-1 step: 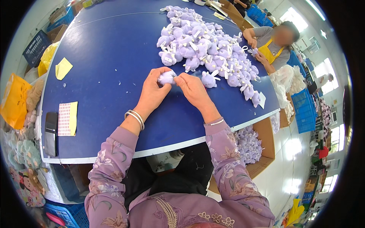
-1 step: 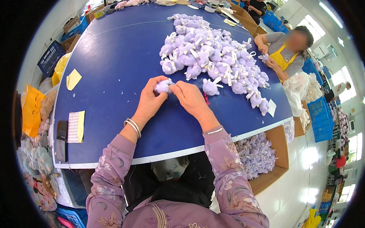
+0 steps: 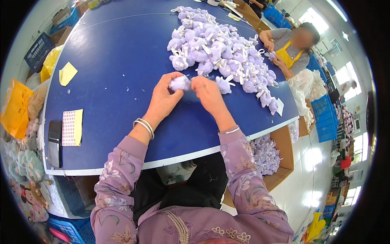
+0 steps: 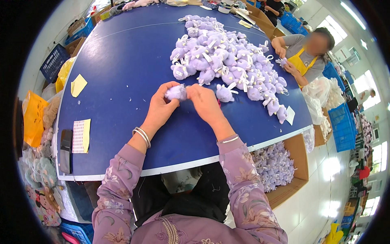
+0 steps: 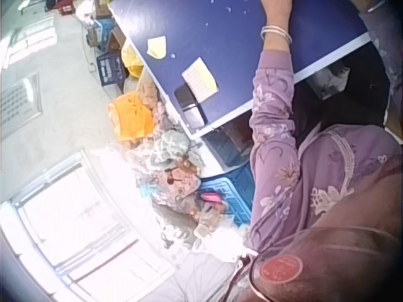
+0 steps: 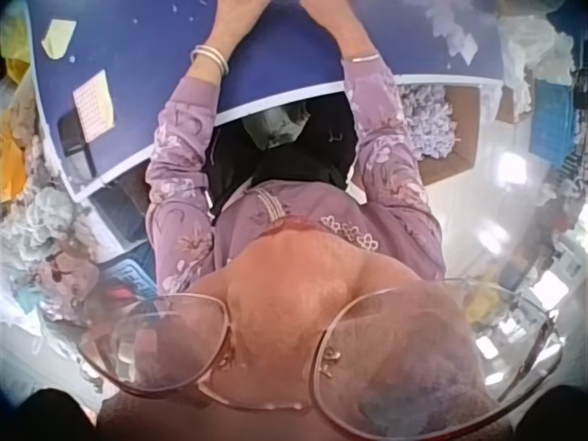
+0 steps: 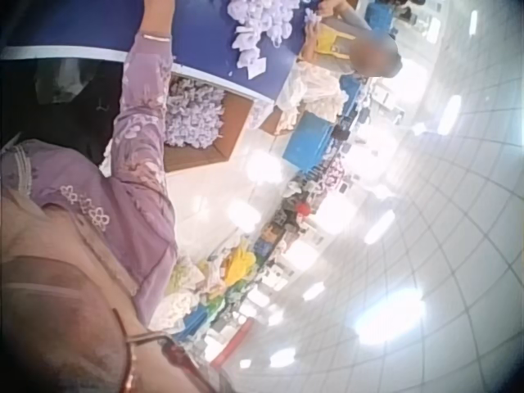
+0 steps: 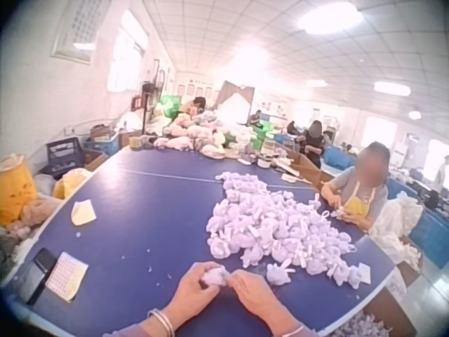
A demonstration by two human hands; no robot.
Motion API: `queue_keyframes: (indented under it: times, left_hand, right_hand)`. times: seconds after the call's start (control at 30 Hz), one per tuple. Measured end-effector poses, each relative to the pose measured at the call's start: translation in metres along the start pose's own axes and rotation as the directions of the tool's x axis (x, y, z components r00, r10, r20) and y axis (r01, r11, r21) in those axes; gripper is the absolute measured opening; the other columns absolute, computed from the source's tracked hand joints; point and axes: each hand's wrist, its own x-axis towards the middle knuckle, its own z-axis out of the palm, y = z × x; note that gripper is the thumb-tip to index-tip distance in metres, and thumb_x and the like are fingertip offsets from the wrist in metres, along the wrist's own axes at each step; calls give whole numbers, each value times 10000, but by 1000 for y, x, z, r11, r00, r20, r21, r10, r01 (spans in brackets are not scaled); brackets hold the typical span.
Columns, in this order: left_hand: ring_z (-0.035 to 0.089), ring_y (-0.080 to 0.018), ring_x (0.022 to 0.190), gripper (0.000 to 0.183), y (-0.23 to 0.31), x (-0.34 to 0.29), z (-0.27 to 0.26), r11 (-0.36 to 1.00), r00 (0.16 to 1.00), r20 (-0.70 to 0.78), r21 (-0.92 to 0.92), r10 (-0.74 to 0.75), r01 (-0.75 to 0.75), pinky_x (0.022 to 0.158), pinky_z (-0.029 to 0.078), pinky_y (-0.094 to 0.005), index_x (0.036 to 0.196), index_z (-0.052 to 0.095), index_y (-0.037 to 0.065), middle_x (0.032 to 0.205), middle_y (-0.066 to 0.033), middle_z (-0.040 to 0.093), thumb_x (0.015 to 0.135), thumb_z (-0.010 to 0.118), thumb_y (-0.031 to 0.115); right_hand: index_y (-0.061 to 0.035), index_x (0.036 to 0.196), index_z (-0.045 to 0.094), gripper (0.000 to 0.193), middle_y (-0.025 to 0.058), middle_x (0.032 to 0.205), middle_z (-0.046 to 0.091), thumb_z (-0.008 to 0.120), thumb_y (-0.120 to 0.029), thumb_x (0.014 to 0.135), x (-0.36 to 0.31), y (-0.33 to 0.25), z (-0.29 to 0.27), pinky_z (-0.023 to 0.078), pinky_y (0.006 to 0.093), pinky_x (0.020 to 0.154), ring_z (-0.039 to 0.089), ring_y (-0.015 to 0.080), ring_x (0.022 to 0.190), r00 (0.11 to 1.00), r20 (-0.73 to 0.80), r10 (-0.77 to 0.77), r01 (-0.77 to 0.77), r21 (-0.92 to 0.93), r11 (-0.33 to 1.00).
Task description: The person trims excess threads and tags from small purple plush toys using scissors. They handle each toy individually, cut the threads, and place the finished items into a cardboard box.
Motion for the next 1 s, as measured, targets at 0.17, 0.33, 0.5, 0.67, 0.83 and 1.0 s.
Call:
queue_keyframes:
  times: [0.17, 0.33, 0.5, 0.67, 0.83, 1.0]
  left_hand:
    - [565, -83, 605, 309, 7, 1, -2, 963, 988, 81, -228, -129, 144, 559, 457, -224, 1172, 587, 11, 866, -59, 640, 883, 584, 123]
    - [523, -69, 510, 326, 14, -2, -4, 939, 974, 139, -273, -178, 211, 463, 396, -206, 1177, 598, 3, 734, -40, 629, 953, 542, 234]
    - [481, -75, 460, 349, 17, -1, -7, 894, 944, 254, -341, -210, 290, 449, 382, -213, 1215, 602, 10, 657, -49, 604, 1002, 471, 254]
    - [461, -83, 436, 366, 17, 0, -9, 899, 952, 221, -338, -212, 279, 430, 365, -224, 1231, 592, 4, 610, -50, 581, 1018, 428, 252]
    - [447, -94, 427, 364, 11, 4, -15, 822, 937, 260, -461, -235, 334, 415, 346, -233, 1218, 576, -4, 594, -45, 572, 1023, 401, 250]
    - [502, -101, 493, 392, 8, 5, -19, 791, 913, 355, -491, -199, 364, 446, 370, -232, 1235, 560, 3, 721, -61, 626, 1016, 409, 291]
  right_hand:
    - [-49, 887, 580, 417, -38, 714, 512, 435, -415, 1023, -1, -4, -15, 263, 188, 447, 347, 18, 505, 960, -46, 275, -222, 474, 852]
    - [-18, 1002, 593, 181, -30, 776, 560, 610, -189, 947, 0, -6, -5, 324, 182, 509, 428, 9, 591, 988, -47, 150, -134, 246, 960]
    - [-18, 1031, 595, 142, -34, 768, 555, 616, -119, 932, -3, -10, -11, 323, 182, 514, 433, 5, 603, 965, 30, 261, -241, 488, 839]
    - [-10, 1086, 596, 179, -11, 813, 599, 610, -113, 941, -3, -12, -16, 402, 188, 592, 521, 31, 679, 980, 80, 180, -195, 537, 821]
    - [20, 1061, 626, 183, 19, 872, 650, 622, -116, 938, -3, -12, -3, 472, 210, 744, 600, 70, 821, 997, -79, 25, -6, 228, 974]
    - [14, 970, 635, 157, -7, 797, 635, 639, -136, 927, -3, -12, -6, 434, 202, 658, 552, 40, 745, 988, -94, 121, -96, 235, 967]
